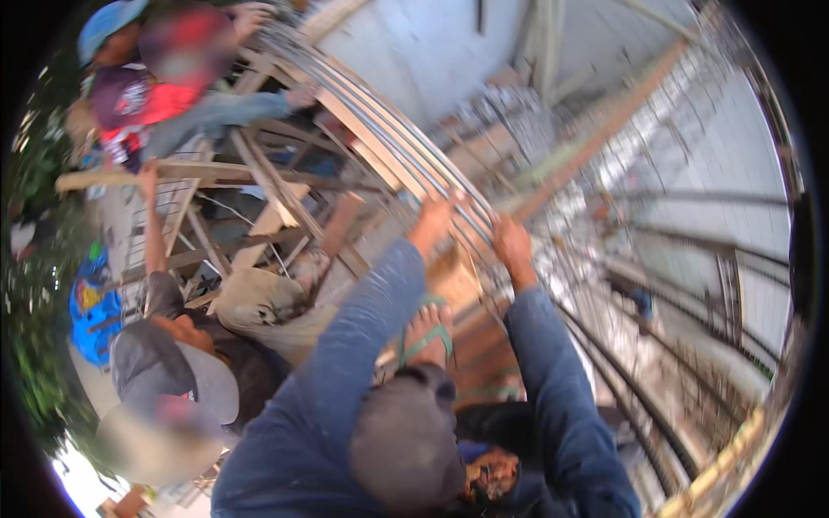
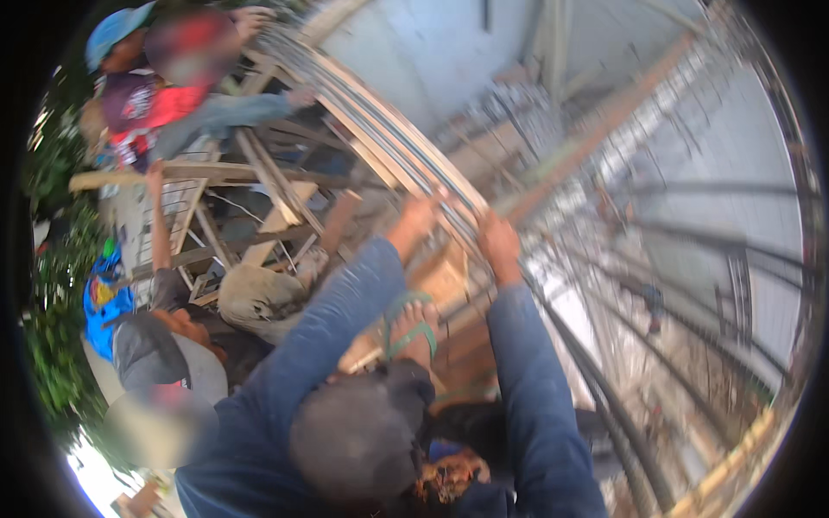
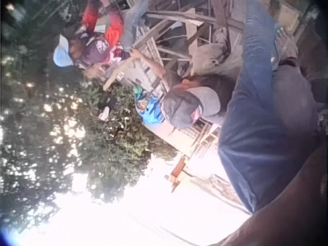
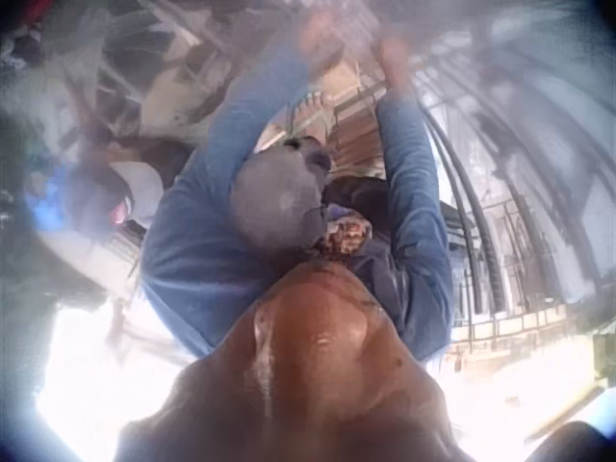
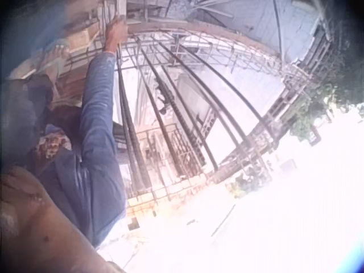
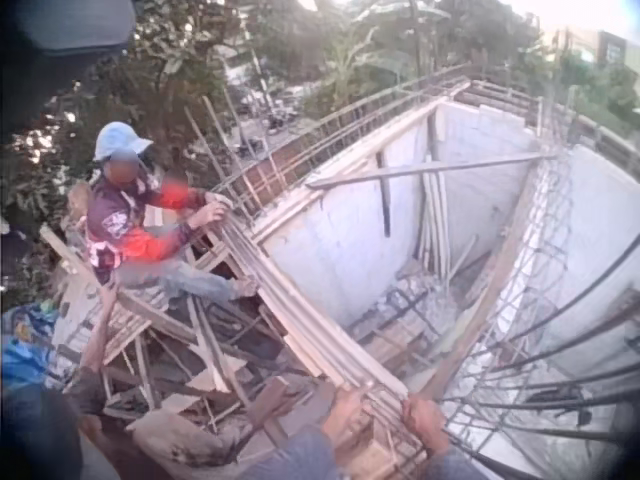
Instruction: The person adjusts wooden formwork and rebar frames by hand while working on a structure at a construction site.
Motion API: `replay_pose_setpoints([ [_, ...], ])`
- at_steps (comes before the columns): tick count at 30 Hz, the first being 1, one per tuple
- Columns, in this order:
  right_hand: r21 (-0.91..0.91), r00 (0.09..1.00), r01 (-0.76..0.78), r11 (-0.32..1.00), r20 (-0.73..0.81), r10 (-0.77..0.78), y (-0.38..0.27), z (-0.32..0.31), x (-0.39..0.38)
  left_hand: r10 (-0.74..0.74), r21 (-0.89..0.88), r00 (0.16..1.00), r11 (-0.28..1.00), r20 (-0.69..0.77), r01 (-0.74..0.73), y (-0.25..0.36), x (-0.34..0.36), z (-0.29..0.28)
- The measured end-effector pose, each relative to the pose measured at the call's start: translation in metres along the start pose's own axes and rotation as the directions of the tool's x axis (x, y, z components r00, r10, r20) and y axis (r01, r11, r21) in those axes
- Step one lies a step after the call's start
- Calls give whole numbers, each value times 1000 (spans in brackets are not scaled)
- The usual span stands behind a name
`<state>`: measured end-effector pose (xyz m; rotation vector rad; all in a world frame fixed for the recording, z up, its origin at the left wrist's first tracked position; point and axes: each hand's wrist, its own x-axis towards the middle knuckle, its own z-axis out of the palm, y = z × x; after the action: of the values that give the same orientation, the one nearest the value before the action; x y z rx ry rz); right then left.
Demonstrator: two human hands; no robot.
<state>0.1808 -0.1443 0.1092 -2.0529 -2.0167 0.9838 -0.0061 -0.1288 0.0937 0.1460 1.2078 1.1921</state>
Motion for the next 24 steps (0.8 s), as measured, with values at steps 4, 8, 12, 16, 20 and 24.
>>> replay_pose_setpoints([
  [4, -105, 952, 159, 982, -247, -181, -11, 7, -19, -151, 148, 987, 979, 59, 141, -7, -8, -20],
  [8, -146, 906, 4, 989, -418, -65, -17, 14, -60, -175, 165, 982, 973, 72, 162, -12, -35, 4],
  [12, -59, 906, -38, 998, -423, 10, -13, 8, -62, -190, 202, 974, 966, 125, 162, -11, -44, 17],
  [16, -83, 924, -28, 996, -383, -6, -18, 8, -63, -177, 261, 976, 955, 128, 139, -7, -45, 10],
  [20, -77, 917, -12, 997, -398, -20, -14, 8, -62, -158, 306, 972, 947, 176, 98, -9, -42, 8],
  [24, -19, 932, 42, 999, -360, -46, -11, 4, -68, -162, 304, 975, 946, 150, 111, -14, -50, 3],
])
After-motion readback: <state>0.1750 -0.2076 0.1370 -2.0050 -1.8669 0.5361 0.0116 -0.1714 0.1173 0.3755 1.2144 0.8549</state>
